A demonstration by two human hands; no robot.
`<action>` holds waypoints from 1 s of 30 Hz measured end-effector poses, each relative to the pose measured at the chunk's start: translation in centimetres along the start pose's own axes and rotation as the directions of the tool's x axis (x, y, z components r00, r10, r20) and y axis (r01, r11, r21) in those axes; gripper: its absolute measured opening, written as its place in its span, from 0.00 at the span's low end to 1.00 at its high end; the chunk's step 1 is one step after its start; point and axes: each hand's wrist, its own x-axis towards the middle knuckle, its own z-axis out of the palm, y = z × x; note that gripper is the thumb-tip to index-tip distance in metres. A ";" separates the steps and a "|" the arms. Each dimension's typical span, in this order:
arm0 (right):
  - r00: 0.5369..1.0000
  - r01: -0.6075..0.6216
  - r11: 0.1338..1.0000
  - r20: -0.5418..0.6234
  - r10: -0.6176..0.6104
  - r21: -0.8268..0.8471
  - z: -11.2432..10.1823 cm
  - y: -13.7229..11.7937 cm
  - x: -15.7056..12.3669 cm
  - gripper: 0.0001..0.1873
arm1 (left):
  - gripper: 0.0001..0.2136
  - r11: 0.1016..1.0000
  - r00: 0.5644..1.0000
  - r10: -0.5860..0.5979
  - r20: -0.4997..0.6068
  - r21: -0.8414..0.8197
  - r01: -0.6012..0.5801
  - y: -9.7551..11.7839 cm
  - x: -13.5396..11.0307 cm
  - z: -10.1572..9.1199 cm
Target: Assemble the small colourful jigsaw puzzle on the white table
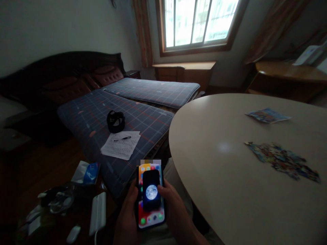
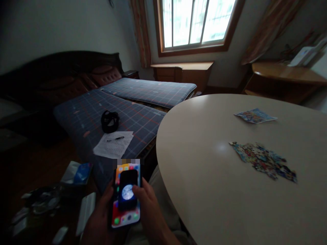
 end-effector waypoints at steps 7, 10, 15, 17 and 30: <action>0.999 0.032 0.979 0.033 -0.026 -0.203 -0.1 -0.9 -0.9 0.34 | 0.35 0.996 1.000 0.014 0.011 0.088 -0.015 0.4 0.1 0.6; 0.997 0.075 0.907 0.061 -0.055 -0.415 -0.3 -1.6 -1.4 0.38 | 0.34 0.998 0.999 -0.052 -0.009 0.019 0.052 1.0 -0.3 1.6; 0.978 0.205 0.645 0.133 -0.160 -0.736 -1.1 -2.7 -2.3 0.39 | 0.27 0.958 0.980 -0.186 -0.073 -0.236 0.164 0.5 -0.3 2.1; 0.974 0.228 0.590 0.176 -0.145 -0.775 -1.5 -2.6 -2.7 0.40 | 0.24 0.950 0.978 -0.179 -0.107 -0.278 0.143 0.0 -0.2 1.8; 0.881 0.346 0.374 0.161 -0.445 -0.861 -6.5 -6.1 -10.8 0.19 | 0.19 0.988 0.951 -0.127 -0.282 -0.116 0.097 1.0 1.8 -2.0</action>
